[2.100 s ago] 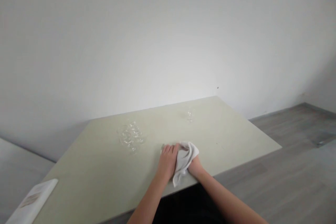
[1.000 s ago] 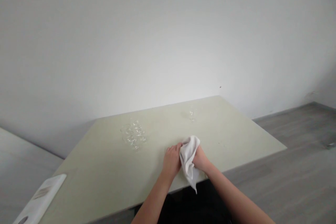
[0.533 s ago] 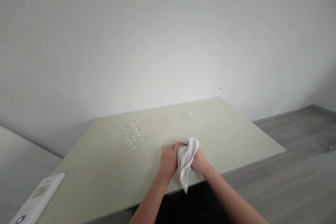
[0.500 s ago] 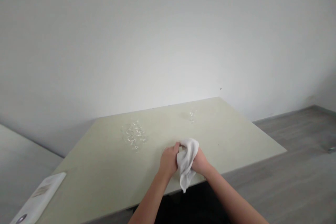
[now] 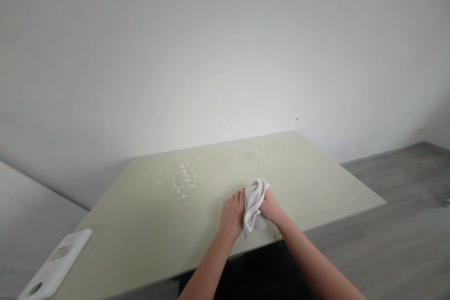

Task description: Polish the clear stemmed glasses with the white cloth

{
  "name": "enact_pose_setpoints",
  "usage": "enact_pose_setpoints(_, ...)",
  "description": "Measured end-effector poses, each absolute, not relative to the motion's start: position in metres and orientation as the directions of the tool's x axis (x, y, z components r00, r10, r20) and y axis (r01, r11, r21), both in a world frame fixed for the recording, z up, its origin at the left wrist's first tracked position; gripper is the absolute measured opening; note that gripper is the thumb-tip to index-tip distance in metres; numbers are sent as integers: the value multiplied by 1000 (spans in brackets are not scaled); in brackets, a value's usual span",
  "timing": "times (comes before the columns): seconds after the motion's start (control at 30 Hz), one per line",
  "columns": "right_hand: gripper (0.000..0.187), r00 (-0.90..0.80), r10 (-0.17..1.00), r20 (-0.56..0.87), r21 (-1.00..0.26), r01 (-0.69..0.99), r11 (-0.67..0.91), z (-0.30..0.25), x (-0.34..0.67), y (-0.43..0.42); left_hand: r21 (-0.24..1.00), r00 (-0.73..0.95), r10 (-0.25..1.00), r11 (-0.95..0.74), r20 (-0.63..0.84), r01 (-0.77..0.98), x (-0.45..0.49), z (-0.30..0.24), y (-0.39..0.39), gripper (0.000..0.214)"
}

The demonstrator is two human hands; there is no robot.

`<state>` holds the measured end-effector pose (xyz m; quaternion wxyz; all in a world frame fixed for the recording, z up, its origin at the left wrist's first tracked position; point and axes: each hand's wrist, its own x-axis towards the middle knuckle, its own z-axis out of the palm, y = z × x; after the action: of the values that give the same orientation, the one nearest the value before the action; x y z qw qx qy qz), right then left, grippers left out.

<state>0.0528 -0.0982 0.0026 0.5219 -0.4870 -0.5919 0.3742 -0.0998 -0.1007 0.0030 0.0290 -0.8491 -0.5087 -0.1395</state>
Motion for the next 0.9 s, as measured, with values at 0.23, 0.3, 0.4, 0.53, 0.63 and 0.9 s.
enact_pose_setpoints(0.23, 46, -346, 825, 448, -748, 361, 557, 29, 63, -120, 296, 410, 912, -393, 7, 870, -109, 29, -88, 38)
enact_pose_setpoints(0.3, 57, -353, 801, 483, -738, 328, 590, 31, 61, -124, 377, 422, 906, -393, 6, 839, -114, 38, -81, 34)
enact_pose_setpoints(0.4, 66, -228, 845, 484, -817, 229, 529, 25, 57, -127, 488, 464, 885, -427, 50, 761, -120, 50, -76, 29)
enact_pose_setpoints(0.53, 37, -249, 921, 300, -941, 81, 328, 20, 52, -126, 249, 463, 876, -483, 137, 839, -121, 59, -81, 17)
enact_pose_setpoints(0.63, 35, -384, 880, 279, -950, 21, 311, 26, 52, -124, 72, 536, 828, -552, 165, 830, -122, 57, -87, 19)
enact_pose_setpoints(0.9, 45, -382, 905, 187, -981, -115, 155, 25, 65, -122, 106, 493, 837, -527, 235, 843, -126, 50, -85, 22)
